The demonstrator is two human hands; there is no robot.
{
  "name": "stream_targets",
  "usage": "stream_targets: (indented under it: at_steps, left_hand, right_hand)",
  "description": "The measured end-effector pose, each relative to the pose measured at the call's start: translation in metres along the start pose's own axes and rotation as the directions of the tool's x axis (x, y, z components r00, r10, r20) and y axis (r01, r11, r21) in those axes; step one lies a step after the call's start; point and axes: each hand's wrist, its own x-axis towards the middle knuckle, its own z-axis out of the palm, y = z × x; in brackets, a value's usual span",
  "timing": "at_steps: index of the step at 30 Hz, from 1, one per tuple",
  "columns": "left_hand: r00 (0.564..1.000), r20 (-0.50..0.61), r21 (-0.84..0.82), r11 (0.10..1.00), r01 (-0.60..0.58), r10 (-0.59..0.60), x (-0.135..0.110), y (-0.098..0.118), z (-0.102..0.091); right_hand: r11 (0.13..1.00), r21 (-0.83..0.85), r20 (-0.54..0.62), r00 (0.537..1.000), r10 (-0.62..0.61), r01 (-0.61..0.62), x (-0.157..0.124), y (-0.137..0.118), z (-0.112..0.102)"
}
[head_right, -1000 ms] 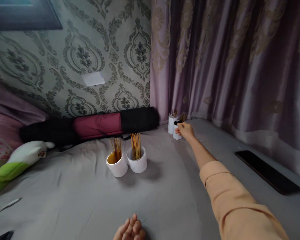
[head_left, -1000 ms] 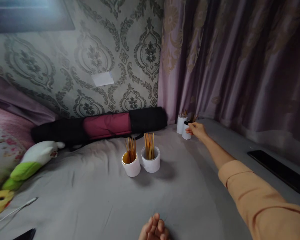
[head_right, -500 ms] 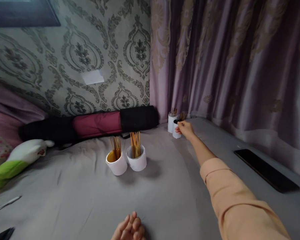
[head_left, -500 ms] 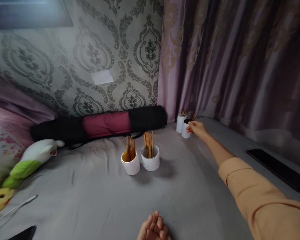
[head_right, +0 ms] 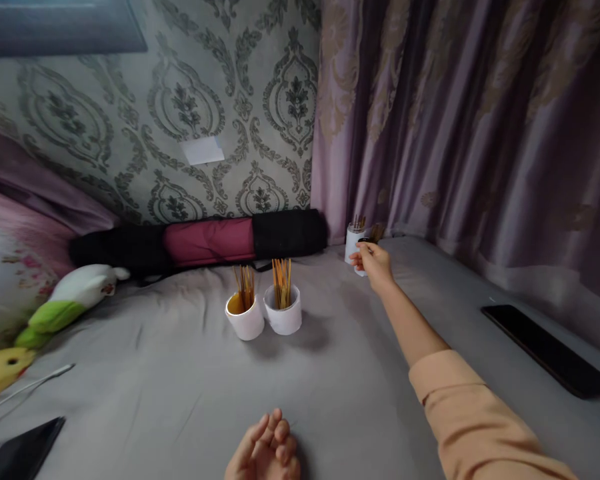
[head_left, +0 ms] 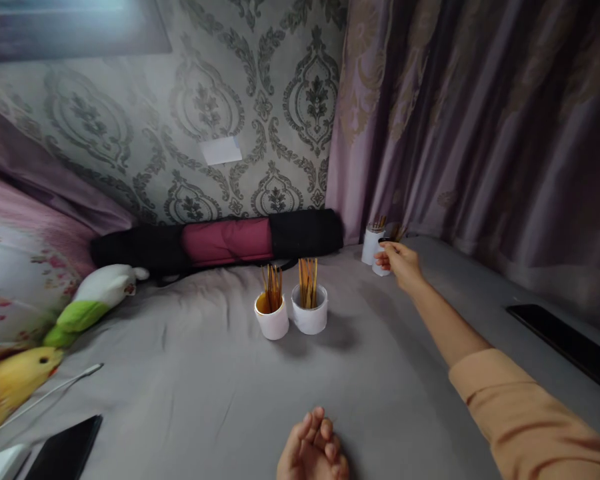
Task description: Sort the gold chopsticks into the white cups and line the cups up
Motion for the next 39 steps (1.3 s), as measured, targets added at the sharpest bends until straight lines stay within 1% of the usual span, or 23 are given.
stream_targets:
  at_steps: [4, 7, 10, 13, 17, 24, 29, 32, 39]
  left_hand:
    - [1.0, -0.017, -0.041, 0.999, 0.003, -0.004, -0.002, 0.0, 0.001]
    - [1.0, -0.018, -0.061, 0.998, -0.004, 0.003, -0.004, 0.001, 0.002]
    - [1.0, -0.016, -0.058, 0.998, -0.021, 0.02, -0.005, 0.0, 0.001]
    - [0.999, -0.028, -0.059, 0.998, -0.037, 0.035, -0.005, 0.001, 0.001]
    - [0.998, -0.032, -0.071, 0.996, -0.049, 0.046, -0.005, 0.002, 0.001]
    - [0.999, -0.027, -0.08, 0.996, -0.046, 0.044, -0.005, 0.003, 0.001]
    - [0.999, -0.016, -0.091, 0.995, -0.041, 0.039, -0.005, 0.003, 0.002]
    - [0.999, -0.014, -0.09, 0.995, -0.04, 0.039, -0.006, 0.003, 0.002]
    - [0.999, -0.031, -0.081, 0.996, -0.046, 0.043, -0.006, 0.002, 0.002]
  right_hand:
    - [0.998, 0.04, 0.153, 0.987, 0.042, -0.049, -0.038, -0.002, 0.017]
    - [0.996, 0.03, 0.278, 0.958, 0.072, -0.084, -0.065, 0.0, 0.031]
    - [0.994, -0.018, 0.41, 0.906, 0.104, -0.106, -0.085, 0.003, 0.042]
    - [0.994, -0.048, 0.528, 0.842, 0.109, -0.098, -0.098, 0.006, 0.051]
    - [0.994, -0.088, 0.63, 0.769, 0.103, -0.061, -0.108, 0.005, 0.057]
    - [0.985, -0.172, 0.728, 0.677, 0.112, 0.021, -0.112, 0.0, 0.063]
    - [0.973, -0.196, 0.764, 0.641, 0.074, 0.121, -0.108, 0.006, 0.069]
    - [0.968, -0.19, 0.772, 0.634, 0.046, 0.161, -0.107, 0.009, 0.07]
    - [0.962, -0.205, 0.755, 0.655, 0.037, 0.182, -0.111, 0.006, 0.07]
